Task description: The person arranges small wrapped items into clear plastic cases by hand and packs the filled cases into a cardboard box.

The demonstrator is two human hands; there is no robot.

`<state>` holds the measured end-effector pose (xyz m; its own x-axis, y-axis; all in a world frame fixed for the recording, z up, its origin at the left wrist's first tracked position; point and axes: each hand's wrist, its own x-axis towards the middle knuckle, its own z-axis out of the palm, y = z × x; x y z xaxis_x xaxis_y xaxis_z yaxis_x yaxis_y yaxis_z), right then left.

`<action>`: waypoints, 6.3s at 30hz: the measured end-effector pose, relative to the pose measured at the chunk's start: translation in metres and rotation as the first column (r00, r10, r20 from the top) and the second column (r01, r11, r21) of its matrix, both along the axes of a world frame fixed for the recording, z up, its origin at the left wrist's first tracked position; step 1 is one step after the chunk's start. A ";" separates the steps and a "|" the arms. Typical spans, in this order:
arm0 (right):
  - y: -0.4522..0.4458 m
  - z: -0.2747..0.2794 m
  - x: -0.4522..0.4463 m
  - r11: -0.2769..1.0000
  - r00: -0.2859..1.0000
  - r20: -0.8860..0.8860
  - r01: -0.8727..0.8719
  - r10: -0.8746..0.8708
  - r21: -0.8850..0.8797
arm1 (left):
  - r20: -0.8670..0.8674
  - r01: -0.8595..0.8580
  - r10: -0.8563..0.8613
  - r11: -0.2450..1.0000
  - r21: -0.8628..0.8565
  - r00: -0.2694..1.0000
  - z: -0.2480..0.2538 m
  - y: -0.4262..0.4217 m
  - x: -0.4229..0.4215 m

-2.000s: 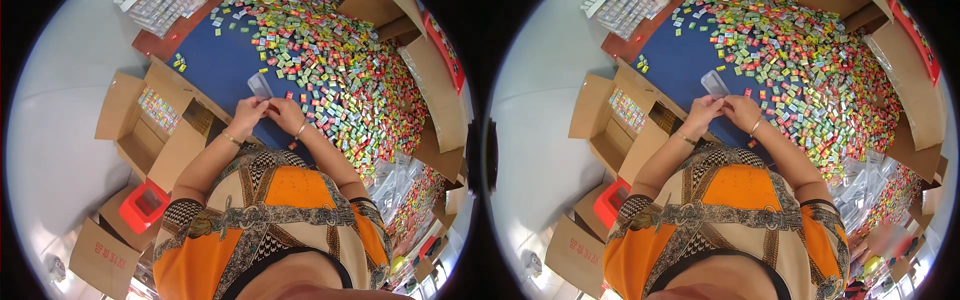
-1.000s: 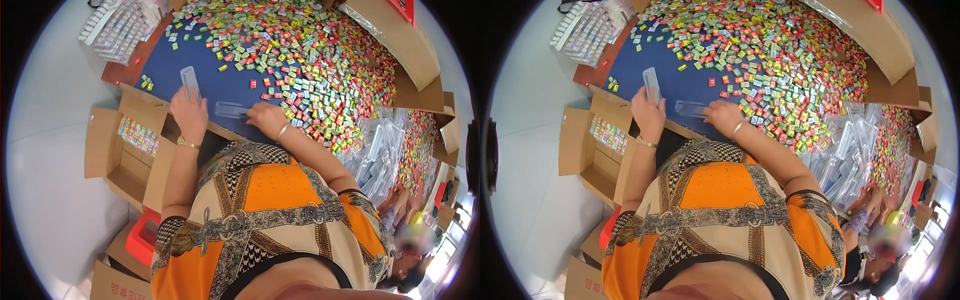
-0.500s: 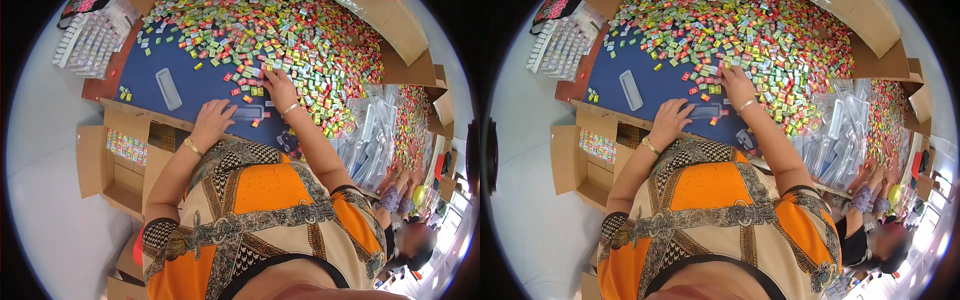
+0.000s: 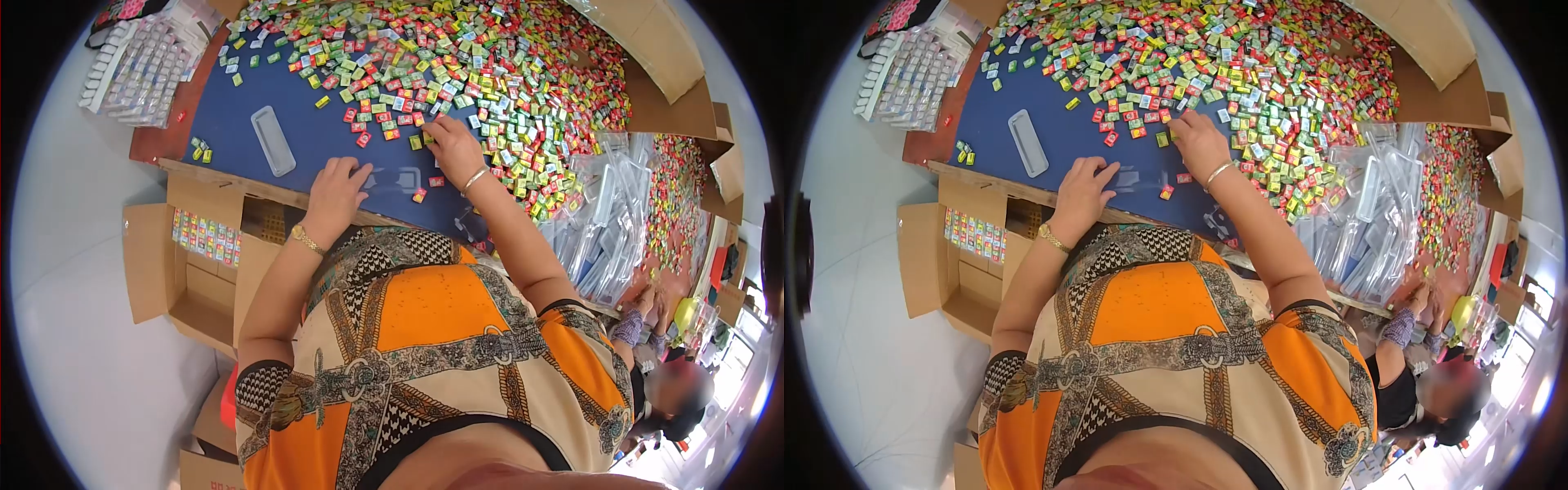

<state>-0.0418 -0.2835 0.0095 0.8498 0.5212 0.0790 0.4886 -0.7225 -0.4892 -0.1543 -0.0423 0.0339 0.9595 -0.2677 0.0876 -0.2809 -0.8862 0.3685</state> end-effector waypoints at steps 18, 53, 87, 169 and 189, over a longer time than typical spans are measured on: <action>0.007 -0.006 0.003 0.985 0.993 -0.071 -0.079 0.091 0.151 | 0.114 -0.035 0.059 0.978 -0.205 0.992 -0.027 -0.014 0.066; 0.044 -0.005 0.017 0.997 0.970 0.229 -0.079 0.082 -0.024 | 0.025 -0.115 0.120 0.981 -0.159 0.992 -0.021 0.007 0.046; -0.011 -0.005 0.030 0.998 0.989 0.141 0.022 -0.031 0.067 | 0.034 -0.116 0.131 0.953 -0.280 0.991 -0.020 -0.012 0.060; 0.026 0.014 -0.011 0.977 0.983 -0.062 -0.163 0.173 0.139 | 0.433 -0.685 0.606 0.728 0.035 0.667 0.004 0.057 0.039; 0.141 0.028 0.001 0.917 0.845 -0.406 -0.215 0.347 0.336 | -0.629 -0.480 0.132 -0.534 -0.696 0.766 -0.006 0.020 0.031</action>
<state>-0.0406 -0.1425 0.0374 0.6449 0.7573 -0.1029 0.3294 -0.3969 -0.8567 -0.1231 -0.0224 0.0283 0.8260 0.3426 -0.4477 0.0523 0.7442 0.6659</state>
